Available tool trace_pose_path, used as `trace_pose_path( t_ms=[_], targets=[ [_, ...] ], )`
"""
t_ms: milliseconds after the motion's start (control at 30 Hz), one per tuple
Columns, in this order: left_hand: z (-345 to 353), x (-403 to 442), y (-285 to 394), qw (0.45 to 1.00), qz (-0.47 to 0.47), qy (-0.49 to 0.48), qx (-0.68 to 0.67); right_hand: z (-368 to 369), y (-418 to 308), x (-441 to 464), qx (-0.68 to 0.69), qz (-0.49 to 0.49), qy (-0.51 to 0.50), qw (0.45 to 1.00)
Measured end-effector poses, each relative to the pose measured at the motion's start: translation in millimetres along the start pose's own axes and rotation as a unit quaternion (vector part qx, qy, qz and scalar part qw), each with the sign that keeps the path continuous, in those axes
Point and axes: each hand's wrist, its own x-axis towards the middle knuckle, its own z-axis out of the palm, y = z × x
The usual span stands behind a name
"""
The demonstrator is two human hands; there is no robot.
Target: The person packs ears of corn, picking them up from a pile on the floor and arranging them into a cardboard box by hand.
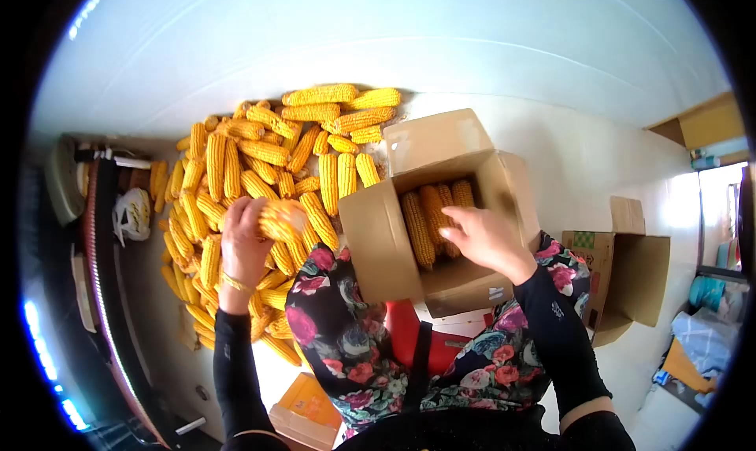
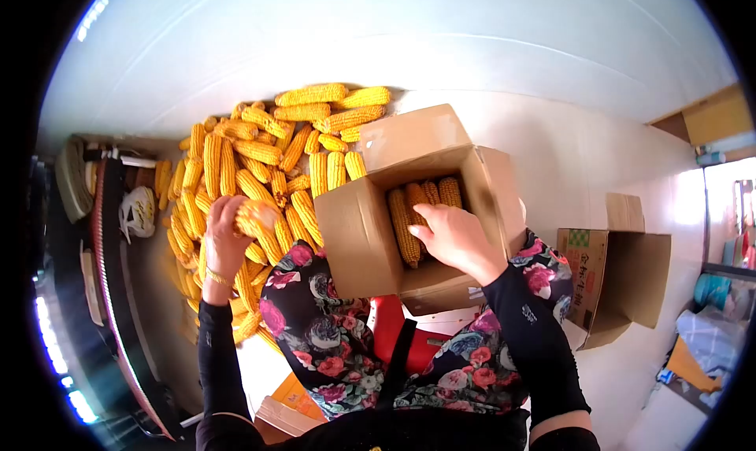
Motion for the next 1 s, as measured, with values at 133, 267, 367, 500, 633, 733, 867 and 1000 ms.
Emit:
trace_pose_path(
  t_ms=[133,267,367,500,633,733,867,1000],
  targets=[
    [-37.1,16.7,128.9,0.953,0.298,-0.01,0.053,-10.3,13.3,-7.1,0.476,-0.004,-0.07,0.877],
    [-4.8,13.2,228.4,0.93,0.36,-0.053,-0.058,-12.6,-5.8,-28.9,0.837,0.023,-0.139,0.529],
    [30.5,23.6,235.8,0.932,0.285,-0.007,-0.224,4.6,16.5,-27.4,0.83,0.038,0.031,0.556],
    [84.0,28.2,182.0,0.992,0.05,-0.031,-0.109,22.6,40.0,-21.4,0.723,0.183,0.026,0.666],
    [85.7,44.0,183.9,0.984,0.065,0.004,-0.166,48.1,28.5,-2.9,0.593,0.163,0.031,0.788],
    [84.6,42.3,188.1,0.987,0.102,-0.003,-0.125,51.4,25.1,4.1,0.545,0.182,0.019,0.818],
    [79.7,34.4,188.8,0.985,0.096,-0.052,-0.133,85.4,28.0,19.7,0.111,0.024,-0.122,0.986],
    [72.6,34.9,179.8,0.981,0.089,-0.069,-0.155,78.4,-1.7,3.6,0.014,0.021,-0.324,0.946]
  ],
)
